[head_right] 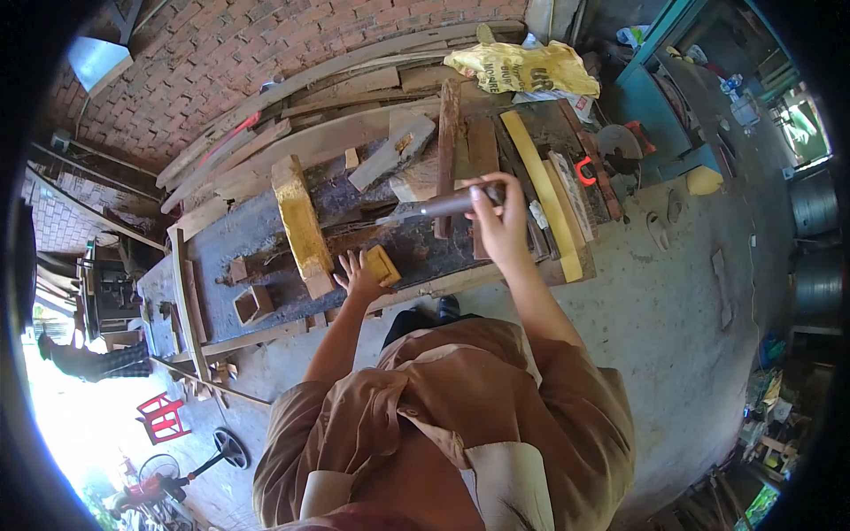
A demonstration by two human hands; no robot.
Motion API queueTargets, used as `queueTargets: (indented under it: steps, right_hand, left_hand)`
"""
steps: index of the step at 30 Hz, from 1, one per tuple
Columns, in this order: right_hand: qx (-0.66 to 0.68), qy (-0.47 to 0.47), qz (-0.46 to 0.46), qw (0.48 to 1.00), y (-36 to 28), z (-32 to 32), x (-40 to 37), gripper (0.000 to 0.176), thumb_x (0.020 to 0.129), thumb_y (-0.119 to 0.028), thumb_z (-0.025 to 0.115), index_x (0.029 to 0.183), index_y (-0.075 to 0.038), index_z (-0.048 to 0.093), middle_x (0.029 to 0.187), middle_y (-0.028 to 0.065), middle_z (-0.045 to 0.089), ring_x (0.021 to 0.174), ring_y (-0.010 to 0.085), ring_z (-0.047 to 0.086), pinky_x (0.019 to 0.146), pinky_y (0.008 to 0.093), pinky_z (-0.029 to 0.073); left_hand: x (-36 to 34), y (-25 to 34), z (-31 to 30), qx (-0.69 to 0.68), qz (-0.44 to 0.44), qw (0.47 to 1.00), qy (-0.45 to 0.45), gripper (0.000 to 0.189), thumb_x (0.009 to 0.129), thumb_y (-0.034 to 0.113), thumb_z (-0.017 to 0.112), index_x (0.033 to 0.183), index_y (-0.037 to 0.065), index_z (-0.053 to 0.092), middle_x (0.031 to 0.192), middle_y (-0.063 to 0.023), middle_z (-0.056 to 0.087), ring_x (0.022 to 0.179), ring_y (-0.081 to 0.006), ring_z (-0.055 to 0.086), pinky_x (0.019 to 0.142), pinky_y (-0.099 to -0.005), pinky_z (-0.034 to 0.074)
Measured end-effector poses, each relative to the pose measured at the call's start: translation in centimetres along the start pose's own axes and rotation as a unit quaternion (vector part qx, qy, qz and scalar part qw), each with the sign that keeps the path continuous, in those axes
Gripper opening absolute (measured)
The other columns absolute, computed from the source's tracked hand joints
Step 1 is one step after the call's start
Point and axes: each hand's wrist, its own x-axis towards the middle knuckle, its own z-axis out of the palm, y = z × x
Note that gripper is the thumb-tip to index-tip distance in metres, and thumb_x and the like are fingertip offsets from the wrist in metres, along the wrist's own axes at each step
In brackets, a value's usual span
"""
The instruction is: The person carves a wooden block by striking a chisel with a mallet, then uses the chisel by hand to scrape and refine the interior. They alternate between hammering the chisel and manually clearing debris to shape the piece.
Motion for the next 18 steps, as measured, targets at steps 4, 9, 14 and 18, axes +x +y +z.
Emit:
queueTargets:
  steps: [4,9,14,18]
  right_hand:
    - [0.012,0.086,0.015,0.996,0.1,-2.8,-0.7,0.023,0.090,-0.018,0.051,0.108,-0.008,0.041,0.104,0.0109,0.057,0.093,0.0184,0.058,0.062,0.0264,0.054]
    - [0.006,0.134,0.063,0.989,0.6,-3.2,-0.3,0.027,0.089,-0.025,0.053,0.109,-0.009,0.042,0.103,0.0123,0.059,0.088,0.0191,0.059,0.060,0.0277,0.053]
    - [-0.010,0.105,0.050,0.993,1.4,-0.6,0.6,0.025,0.089,-0.025,0.051,0.108,-0.010,0.044,0.104,0.0155,0.059,0.080,0.0182,0.060,0.058,0.0252,0.050]
    - [-0.021,0.074,0.013,0.997,0.3,1.9,1.6,0.023,0.091,-0.021,0.048,0.109,-0.008,0.043,0.104,0.0171,0.059,0.080,0.0185,0.059,0.058,0.0253,0.050]
  left_hand:
    - [-1.3,-0.9,-0.8,-0.052,0.028,0.998,0.037,0.121,0.044,0.048,0.084,0.134,-0.004,0.020,0.142,-0.0229,0.016,0.134,-0.0371,0.007,0.106,-0.0494,0.016]
    - [-3.1,-4.8,-4.4,-0.251,0.036,0.962,0.099,0.108,0.044,0.043,0.085,0.124,-0.006,0.031,0.120,-0.0236,0.042,0.111,-0.0360,0.043,0.094,-0.0405,0.038]
    - [-0.8,-12.1,-8.1,-0.339,-0.048,0.894,0.290,0.111,0.049,0.044,0.084,0.128,-0.009,0.026,0.119,-0.0280,0.040,0.110,-0.0383,0.043,0.091,-0.0420,0.040]
    - [4.5,-18.0,-12.9,-0.321,-0.253,0.883,0.233,0.120,0.049,0.051,0.080,0.131,-0.011,0.018,0.128,-0.0299,0.033,0.116,-0.0396,0.040,0.097,-0.0383,0.038]
